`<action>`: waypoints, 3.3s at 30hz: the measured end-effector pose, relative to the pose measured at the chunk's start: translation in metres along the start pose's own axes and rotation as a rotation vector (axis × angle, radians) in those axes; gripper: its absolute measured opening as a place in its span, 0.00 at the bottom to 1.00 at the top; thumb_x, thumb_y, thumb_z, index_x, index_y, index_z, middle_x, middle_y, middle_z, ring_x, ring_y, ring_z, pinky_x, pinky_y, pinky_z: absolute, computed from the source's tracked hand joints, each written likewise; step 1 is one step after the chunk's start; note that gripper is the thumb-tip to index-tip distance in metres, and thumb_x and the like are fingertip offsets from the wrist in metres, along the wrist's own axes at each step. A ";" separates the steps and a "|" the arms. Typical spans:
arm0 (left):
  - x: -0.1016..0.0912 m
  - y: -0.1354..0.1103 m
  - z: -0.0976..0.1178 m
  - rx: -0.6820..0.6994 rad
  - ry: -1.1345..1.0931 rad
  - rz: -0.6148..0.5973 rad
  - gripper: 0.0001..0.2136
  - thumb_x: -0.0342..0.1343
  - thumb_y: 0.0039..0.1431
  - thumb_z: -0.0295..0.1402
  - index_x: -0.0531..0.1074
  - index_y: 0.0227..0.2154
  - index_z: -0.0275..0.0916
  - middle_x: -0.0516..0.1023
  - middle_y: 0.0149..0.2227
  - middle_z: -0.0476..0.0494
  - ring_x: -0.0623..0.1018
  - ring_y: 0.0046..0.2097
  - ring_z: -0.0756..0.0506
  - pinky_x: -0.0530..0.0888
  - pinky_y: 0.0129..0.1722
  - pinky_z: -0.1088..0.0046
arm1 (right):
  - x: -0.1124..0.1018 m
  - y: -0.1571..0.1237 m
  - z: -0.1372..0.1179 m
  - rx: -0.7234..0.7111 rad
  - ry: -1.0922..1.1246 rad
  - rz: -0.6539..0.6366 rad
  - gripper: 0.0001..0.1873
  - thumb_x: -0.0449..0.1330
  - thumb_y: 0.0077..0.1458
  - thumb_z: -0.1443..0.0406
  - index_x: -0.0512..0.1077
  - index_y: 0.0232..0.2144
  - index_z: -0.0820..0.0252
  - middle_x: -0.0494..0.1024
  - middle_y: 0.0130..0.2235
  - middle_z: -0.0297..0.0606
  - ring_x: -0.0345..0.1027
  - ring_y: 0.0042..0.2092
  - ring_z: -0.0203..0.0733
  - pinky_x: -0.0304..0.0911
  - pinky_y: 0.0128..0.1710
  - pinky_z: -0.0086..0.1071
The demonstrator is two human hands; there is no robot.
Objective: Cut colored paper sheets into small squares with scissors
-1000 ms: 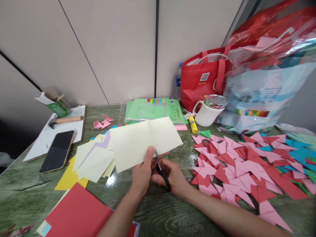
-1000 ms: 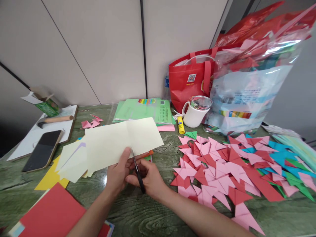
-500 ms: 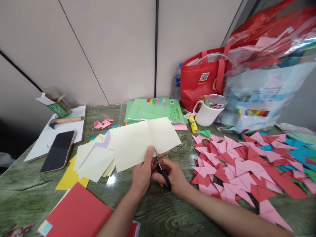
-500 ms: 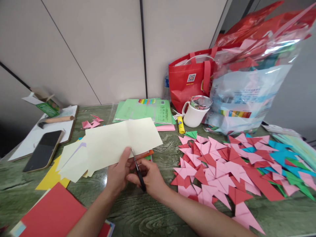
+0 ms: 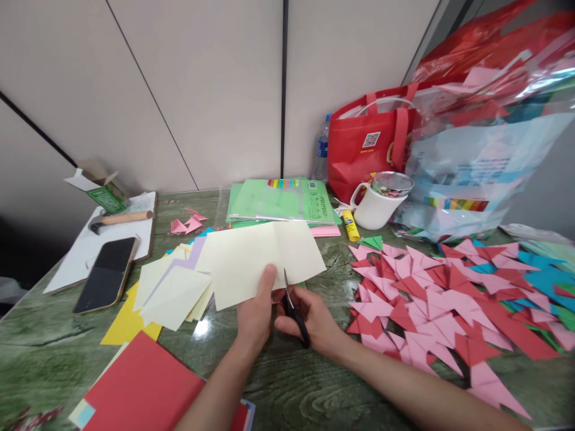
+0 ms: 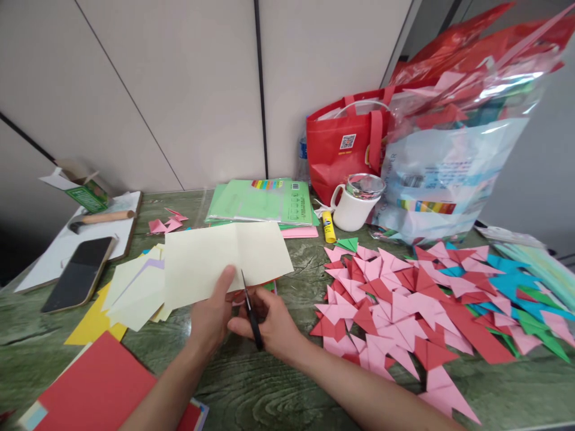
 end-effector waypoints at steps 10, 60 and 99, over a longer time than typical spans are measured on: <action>0.001 0.005 -0.017 0.066 -0.026 -0.077 0.27 0.58 0.40 0.46 0.69 0.44 0.37 0.71 0.47 0.40 0.73 0.44 0.42 0.70 0.43 0.68 | -0.001 0.000 -0.003 0.017 -0.002 0.047 0.19 0.63 0.40 0.54 0.65 0.29 0.63 0.63 0.23 0.30 0.54 0.25 0.32 0.53 0.24 0.27; 0.001 0.001 -0.012 0.108 -0.128 -0.033 0.23 0.59 0.41 0.43 0.70 0.41 0.37 0.70 0.48 0.41 0.69 0.50 0.44 0.60 0.53 0.68 | -0.005 0.000 0.008 0.113 0.074 0.130 0.15 0.66 0.36 0.62 0.66 0.26 0.63 0.64 0.16 0.24 0.54 0.16 0.26 0.51 0.15 0.21; 0.006 -0.008 -0.005 0.186 0.009 -0.065 0.16 0.57 0.44 0.40 0.71 0.37 0.39 0.75 0.42 0.43 0.70 0.48 0.45 0.62 0.51 0.70 | -0.009 0.001 0.003 0.057 -0.009 0.160 0.17 0.65 0.36 0.58 0.62 0.23 0.61 0.63 0.20 0.29 0.54 0.22 0.32 0.55 0.20 0.25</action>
Point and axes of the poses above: each hand's wrist, its own y-axis towards the middle knuckle, its own x-axis out of the palm, z = x × y, the point moved 6 cm from there along y, towards the middle knuckle
